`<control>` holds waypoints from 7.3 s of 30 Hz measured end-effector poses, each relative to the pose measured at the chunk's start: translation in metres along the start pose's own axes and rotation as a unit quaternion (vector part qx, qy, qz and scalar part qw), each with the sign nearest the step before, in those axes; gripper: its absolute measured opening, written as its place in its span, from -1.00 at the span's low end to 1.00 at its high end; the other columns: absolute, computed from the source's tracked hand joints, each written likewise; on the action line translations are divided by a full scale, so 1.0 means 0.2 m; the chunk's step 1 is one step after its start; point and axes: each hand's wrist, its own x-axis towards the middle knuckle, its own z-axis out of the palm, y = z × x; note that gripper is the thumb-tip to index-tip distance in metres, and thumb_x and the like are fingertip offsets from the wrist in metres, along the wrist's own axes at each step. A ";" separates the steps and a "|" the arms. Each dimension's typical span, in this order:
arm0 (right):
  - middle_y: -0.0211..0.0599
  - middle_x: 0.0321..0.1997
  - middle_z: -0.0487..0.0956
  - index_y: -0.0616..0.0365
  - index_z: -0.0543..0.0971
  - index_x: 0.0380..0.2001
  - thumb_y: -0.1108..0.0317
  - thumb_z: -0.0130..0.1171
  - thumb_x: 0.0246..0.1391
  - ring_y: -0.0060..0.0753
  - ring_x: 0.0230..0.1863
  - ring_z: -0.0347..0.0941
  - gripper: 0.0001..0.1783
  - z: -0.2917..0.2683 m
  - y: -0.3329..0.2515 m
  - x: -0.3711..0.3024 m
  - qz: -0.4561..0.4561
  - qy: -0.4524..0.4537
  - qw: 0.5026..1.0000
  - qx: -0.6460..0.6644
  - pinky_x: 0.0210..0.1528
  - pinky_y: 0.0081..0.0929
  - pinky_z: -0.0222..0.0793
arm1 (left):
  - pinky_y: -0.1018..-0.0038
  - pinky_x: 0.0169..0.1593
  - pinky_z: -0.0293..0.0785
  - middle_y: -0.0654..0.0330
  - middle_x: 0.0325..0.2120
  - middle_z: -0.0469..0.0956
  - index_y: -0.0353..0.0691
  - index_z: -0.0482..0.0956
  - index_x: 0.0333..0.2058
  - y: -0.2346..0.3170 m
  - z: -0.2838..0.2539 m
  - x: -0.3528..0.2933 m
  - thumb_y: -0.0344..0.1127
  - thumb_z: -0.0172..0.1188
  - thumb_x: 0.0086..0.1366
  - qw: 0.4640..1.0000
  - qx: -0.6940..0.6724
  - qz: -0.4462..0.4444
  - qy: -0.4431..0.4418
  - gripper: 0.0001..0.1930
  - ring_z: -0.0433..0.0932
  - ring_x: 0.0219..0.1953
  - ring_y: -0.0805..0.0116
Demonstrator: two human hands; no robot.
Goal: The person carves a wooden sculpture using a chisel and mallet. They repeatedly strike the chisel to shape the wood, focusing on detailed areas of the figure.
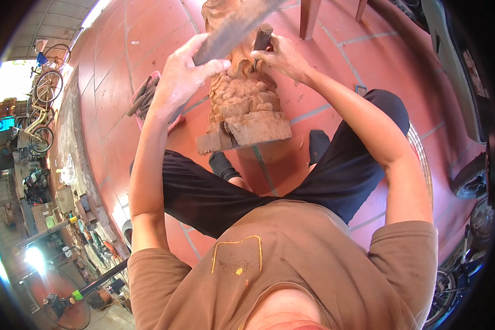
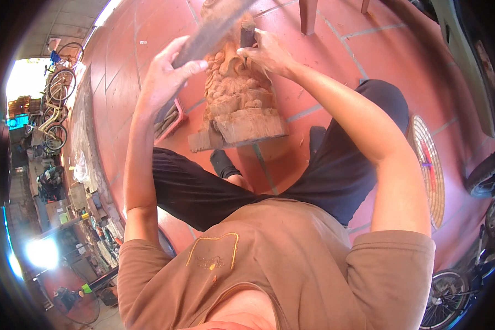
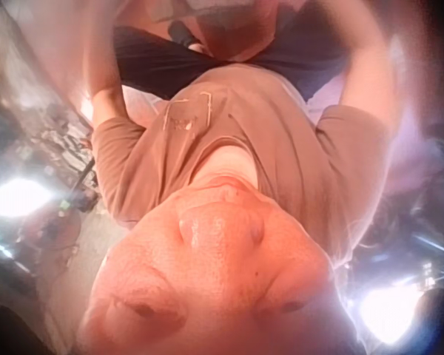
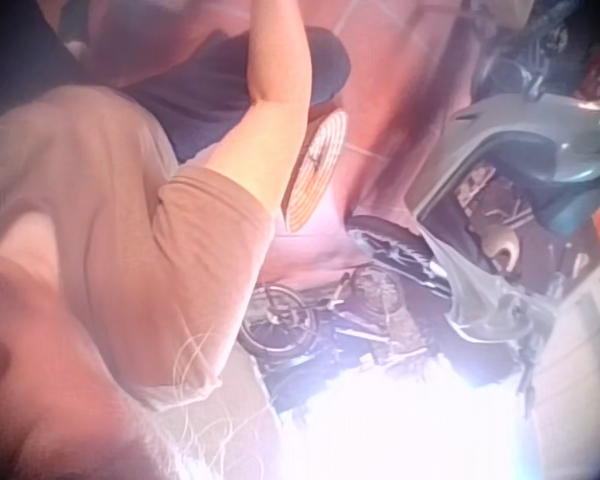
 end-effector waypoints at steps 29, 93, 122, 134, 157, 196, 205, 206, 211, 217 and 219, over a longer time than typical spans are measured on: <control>-0.26 -0.32 0.68 0.26 0.62 -0.22 0.30 0.38 0.05 -0.46 -0.24 0.61 -0.71 0.00 -0.15 -0.03 0.005 -0.004 0.998 -0.068 -0.12 -0.38 0.52 | 0.46 0.08 0.44 0.14 -0.13 0.63 -0.29 0.49 0.17 -0.18 -0.24 -0.19 -0.32 0.43 0.18 0.994 -0.043 -0.072 0.068 -0.42 0.57 -0.04 0.43; -0.28 -0.31 0.65 0.30 0.63 -0.20 0.16 0.43 0.07 -0.53 -0.30 0.57 -0.59 -0.01 0.04 -0.03 0.046 0.040 0.992 0.114 -0.23 -0.49 0.51 | 0.62 -0.38 0.33 0.29 -0.31 0.63 -0.19 0.48 0.21 -0.05 -0.04 -0.07 -0.24 0.42 0.21 0.994 -0.095 -0.054 0.029 -0.40 0.42 -0.45 0.65; -0.03 -0.17 0.69 0.37 0.60 -0.12 0.11 0.42 0.02 -0.26 -0.14 0.62 -0.47 -0.01 0.11 0.00 -0.075 0.064 0.994 0.056 -0.04 -0.28 0.49 | 0.33 0.01 0.52 -0.01 -0.12 0.68 -0.20 0.45 0.21 -0.06 0.01 0.00 -0.15 0.43 0.17 0.982 0.164 0.089 -0.013 -0.35 0.67 -0.10 0.26; -0.14 -0.38 0.65 0.37 0.61 -0.24 0.20 0.37 0.03 -0.35 -0.32 0.61 -0.60 0.00 0.10 0.00 0.035 0.020 0.992 0.116 -0.20 -0.38 0.49 | 0.30 0.08 0.49 0.06 -0.10 0.67 -0.15 0.49 0.20 -0.09 -0.02 -0.02 -0.08 0.42 0.15 0.984 0.168 0.060 -0.014 -0.35 0.64 -0.09 0.24; -0.27 -0.25 0.64 0.24 0.58 -0.13 0.29 0.38 0.05 -0.47 -0.21 0.57 -0.64 0.13 0.01 0.29 0.008 0.112 0.989 0.094 -0.11 -0.42 0.48 | 0.67 -0.40 0.32 0.31 -0.27 0.62 -0.22 0.48 0.23 -0.03 -0.15 -0.07 -0.30 0.40 0.22 0.984 -0.153 -0.031 0.090 -0.40 0.41 -0.45 0.70; -0.02 -0.20 0.68 0.24 0.54 -0.05 0.35 0.37 0.02 -0.08 -0.18 0.61 -0.58 0.18 0.00 0.33 -0.018 0.112 0.993 0.036 -0.05 -0.20 0.47 | 0.51 -0.06 0.51 0.19 -0.03 0.64 -0.22 0.44 0.26 -0.09 -0.11 0.06 -0.23 0.42 0.22 0.992 -0.067 0.018 0.104 -0.35 0.58 -0.13 0.47; -0.02 -0.20 0.68 0.26 0.54 -0.05 0.38 0.36 0.05 -0.13 -0.16 0.62 -0.60 0.17 -0.03 0.35 -0.017 0.099 0.995 0.025 -0.05 -0.22 0.48 | 0.47 0.06 0.50 0.07 -0.04 0.65 -0.28 0.41 0.27 -0.06 -0.12 0.07 -0.24 0.41 0.24 0.981 -0.123 0.054 0.139 -0.35 0.61 -0.01 0.39; 0.04 -0.18 0.67 0.25 0.53 -0.03 0.40 0.35 0.05 -0.05 -0.12 0.62 -0.60 0.17 -0.04 0.35 -0.001 0.087 0.996 0.019 -0.03 -0.18 0.47 | 0.47 0.05 0.51 0.07 -0.05 0.65 -0.28 0.41 0.27 -0.06 -0.12 0.06 -0.24 0.41 0.24 0.982 -0.122 0.043 0.138 -0.35 0.61 -0.02 0.39; -0.01 -0.22 0.67 0.24 0.55 -0.06 0.39 0.36 0.04 -0.09 -0.17 0.61 -0.61 0.18 -0.02 0.36 -0.008 0.103 0.995 0.012 -0.04 -0.19 0.47 | 0.50 -0.01 0.52 0.09 -0.10 0.67 -0.26 0.41 0.27 -0.07 -0.12 0.07 -0.22 0.39 0.24 0.982 -0.126 0.040 0.134 -0.34 0.62 -0.07 0.43; -0.15 -0.26 0.69 0.24 0.57 -0.08 0.26 0.39 0.04 -0.30 -0.26 0.60 -0.58 0.17 -0.02 0.37 -0.008 0.089 0.996 0.002 -0.11 -0.28 0.49 | 0.40 0.08 0.49 0.03 -0.04 0.65 -0.23 0.40 0.28 -0.13 -0.11 0.13 -0.15 0.40 0.20 0.991 -0.036 0.025 0.126 -0.30 0.61 0.00 0.32; -0.15 -0.27 0.69 0.25 0.58 -0.10 0.25 0.40 0.03 -0.30 -0.26 0.59 -0.59 0.16 -0.02 0.37 -0.012 0.085 0.996 -0.004 -0.11 -0.29 0.49 | 0.36 0.11 0.47 0.02 -0.01 0.64 -0.20 0.40 0.28 -0.20 -0.11 0.16 -0.14 0.40 0.20 0.996 0.011 0.017 0.092 -0.30 0.60 0.02 0.29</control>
